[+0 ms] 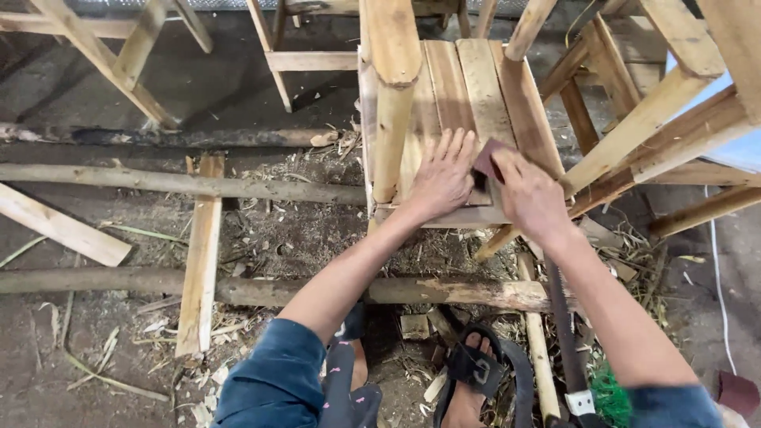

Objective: The person sands the surface of a wooden stool using a sanding block. They then use a chisel to scrape and smooth the wood, alternating between sanding and chiseling to refine the surface.

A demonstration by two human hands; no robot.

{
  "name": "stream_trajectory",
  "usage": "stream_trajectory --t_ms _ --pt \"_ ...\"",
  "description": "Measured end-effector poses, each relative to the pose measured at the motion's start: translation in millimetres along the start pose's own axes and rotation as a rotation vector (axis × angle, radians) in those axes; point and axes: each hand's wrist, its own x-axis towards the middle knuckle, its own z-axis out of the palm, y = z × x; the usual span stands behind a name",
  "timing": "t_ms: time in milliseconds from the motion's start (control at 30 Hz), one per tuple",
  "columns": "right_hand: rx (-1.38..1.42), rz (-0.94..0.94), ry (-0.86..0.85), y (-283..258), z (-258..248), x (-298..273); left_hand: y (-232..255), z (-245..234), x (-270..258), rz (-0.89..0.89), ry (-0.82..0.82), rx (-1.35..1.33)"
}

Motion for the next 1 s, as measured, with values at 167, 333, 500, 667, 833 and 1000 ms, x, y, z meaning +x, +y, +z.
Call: stream_trajectory --t_ms 167,333,500,667,833,1000 --pt "0.195 0.105 -0.236 15 14 18 4 -4 -3 -0.042 -0.016 0.005" --pt "0.225 0.176 -0.470 12 -21 9 12 -11 -7 -0.097 -0.039 0.077" --pt "0.400 0.261 -0.374 34 42 34 15 -8 -4 -0.094 -0.026 0.154" --pt "0.476 0.321 -0.349 56 84 38 12 -4 -5 -0.104 -0.034 0.147" --pt "0.251 0.143 -0.323 52 64 16 9 -3 -2 -0.107 -0.030 0.113" --pt "-0.156 0.019 -0.271 5 14 18 12 -9 -4 -0.097 -0.041 0.124"
